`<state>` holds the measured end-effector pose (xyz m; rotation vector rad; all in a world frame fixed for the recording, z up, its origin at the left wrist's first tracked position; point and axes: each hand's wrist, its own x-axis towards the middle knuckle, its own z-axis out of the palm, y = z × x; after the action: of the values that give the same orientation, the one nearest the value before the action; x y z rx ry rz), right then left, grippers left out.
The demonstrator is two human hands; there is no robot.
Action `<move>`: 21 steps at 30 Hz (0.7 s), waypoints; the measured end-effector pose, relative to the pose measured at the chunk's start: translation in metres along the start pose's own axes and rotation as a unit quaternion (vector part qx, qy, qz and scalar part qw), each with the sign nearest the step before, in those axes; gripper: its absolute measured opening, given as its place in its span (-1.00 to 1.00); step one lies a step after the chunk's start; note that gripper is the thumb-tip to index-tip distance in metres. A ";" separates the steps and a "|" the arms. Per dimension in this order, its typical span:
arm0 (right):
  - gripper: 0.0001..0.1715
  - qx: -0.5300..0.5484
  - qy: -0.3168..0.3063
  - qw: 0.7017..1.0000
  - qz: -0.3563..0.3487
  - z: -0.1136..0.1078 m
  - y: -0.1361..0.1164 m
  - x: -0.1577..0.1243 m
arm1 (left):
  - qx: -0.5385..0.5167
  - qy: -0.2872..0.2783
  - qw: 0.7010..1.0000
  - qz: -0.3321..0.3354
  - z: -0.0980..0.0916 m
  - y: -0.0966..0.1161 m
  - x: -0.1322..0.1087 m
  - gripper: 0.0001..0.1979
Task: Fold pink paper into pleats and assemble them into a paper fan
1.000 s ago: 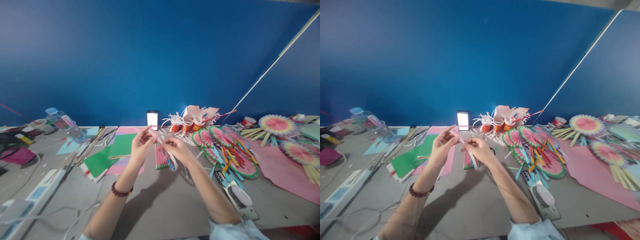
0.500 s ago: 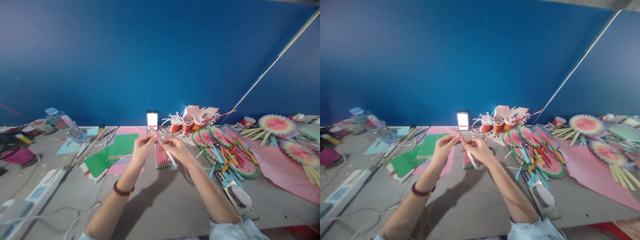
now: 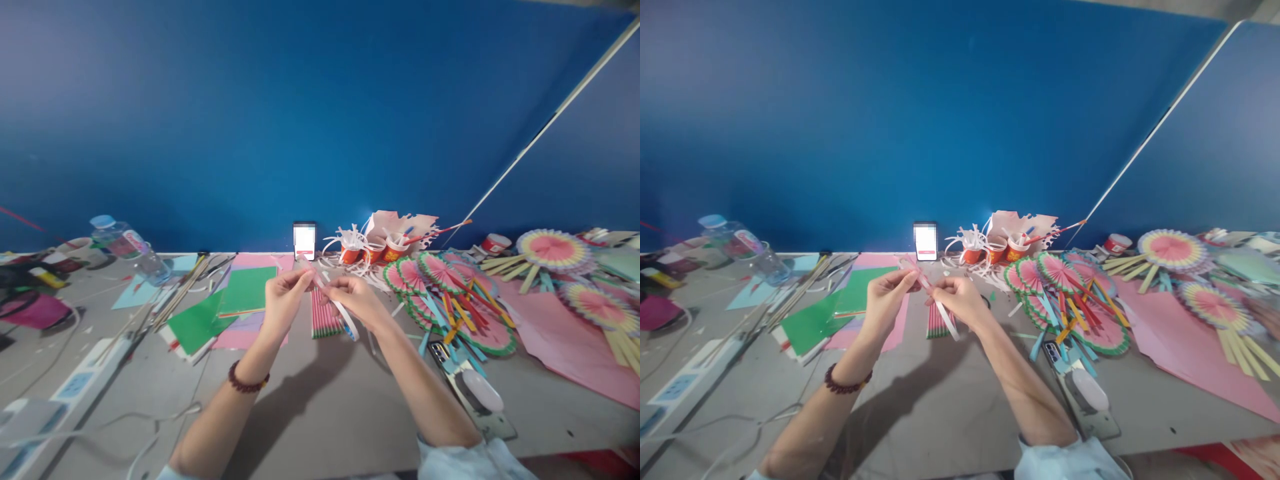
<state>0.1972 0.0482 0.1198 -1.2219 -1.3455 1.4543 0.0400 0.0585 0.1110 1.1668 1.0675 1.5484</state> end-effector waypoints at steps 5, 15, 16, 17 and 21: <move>-0.56 -0.019 -0.029 0.999 -0.023 0.000 0.001 0.001 | -0.015 0.008 1.000 -0.008 -0.001 0.006 -0.003 -0.82; -0.55 -0.065 -0.018 0.996 -0.052 -0.005 0.010 0.006 | -0.048 0.000 0.997 -0.057 0.003 0.011 -0.005 -0.76; -0.56 -0.068 -0.013 0.996 -0.054 -0.005 0.010 0.006 | -0.054 -0.006 0.996 -0.066 0.003 0.010 -0.005 -0.74; -0.57 -0.068 -0.010 0.996 -0.056 -0.006 0.010 0.006 | -0.058 -0.013 0.996 -0.071 0.003 0.009 -0.004 -0.73; -0.59 -0.067 -0.007 0.996 -0.066 -0.006 0.011 0.008 | -0.039 -0.033 0.997 -0.058 0.005 0.009 -0.004 -0.73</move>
<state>0.2020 0.0557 0.1081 -1.1847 -1.5250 1.3011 0.0441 0.0531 0.1201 1.0761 1.0044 1.4392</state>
